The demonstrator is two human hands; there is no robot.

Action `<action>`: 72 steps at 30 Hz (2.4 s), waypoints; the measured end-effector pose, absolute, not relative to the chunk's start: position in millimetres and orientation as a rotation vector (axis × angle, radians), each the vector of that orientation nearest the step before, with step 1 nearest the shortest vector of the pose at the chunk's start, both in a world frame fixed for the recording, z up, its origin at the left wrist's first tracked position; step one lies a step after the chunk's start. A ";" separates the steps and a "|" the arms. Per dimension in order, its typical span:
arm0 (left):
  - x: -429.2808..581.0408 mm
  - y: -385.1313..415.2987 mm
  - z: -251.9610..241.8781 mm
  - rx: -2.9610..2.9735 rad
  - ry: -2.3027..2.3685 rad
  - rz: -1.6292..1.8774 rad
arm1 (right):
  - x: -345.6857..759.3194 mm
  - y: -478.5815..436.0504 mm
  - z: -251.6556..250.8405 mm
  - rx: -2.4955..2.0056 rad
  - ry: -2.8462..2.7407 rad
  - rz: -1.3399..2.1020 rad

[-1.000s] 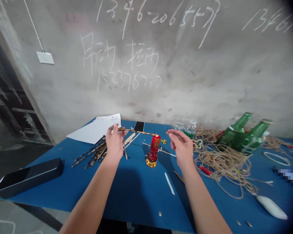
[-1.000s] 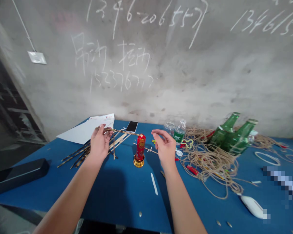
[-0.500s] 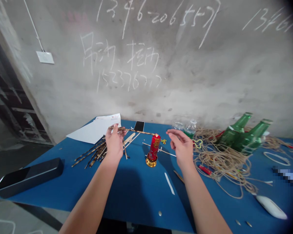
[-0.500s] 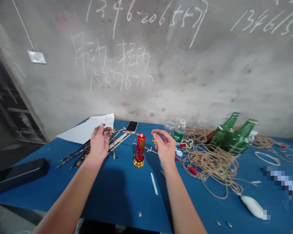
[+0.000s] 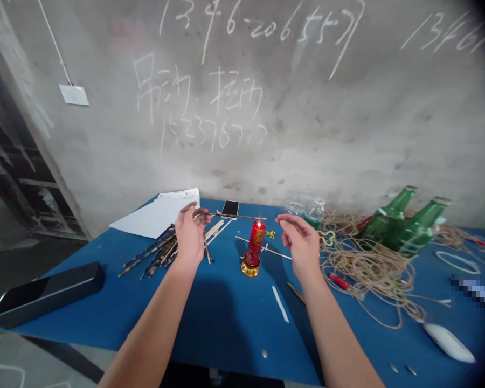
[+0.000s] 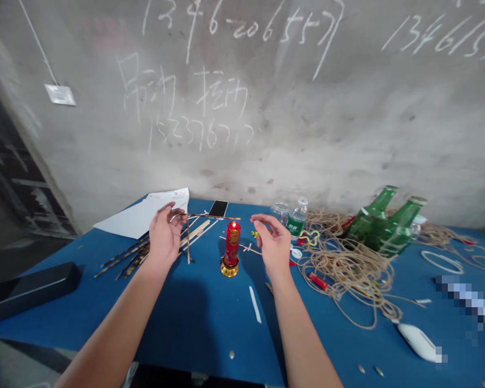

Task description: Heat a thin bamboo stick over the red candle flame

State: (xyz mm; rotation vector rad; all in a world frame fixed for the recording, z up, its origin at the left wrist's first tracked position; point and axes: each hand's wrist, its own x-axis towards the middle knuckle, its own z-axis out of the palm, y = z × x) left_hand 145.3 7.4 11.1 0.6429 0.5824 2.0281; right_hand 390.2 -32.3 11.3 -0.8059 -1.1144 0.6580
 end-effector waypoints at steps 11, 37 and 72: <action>143.3 8.1 12.2 0.643 0.595 2.060 | 389.4 -33.5 12.4 -0.801 -1.106 0.673; 139.6 8.6 12.1 0.675 0.640 2.095 | 390.0 -33.8 13.1 -0.807 -1.097 0.693; 138.1 10.2 11.3 0.665 0.627 2.073 | 389.7 -34.6 14.9 -0.827 -1.108 0.679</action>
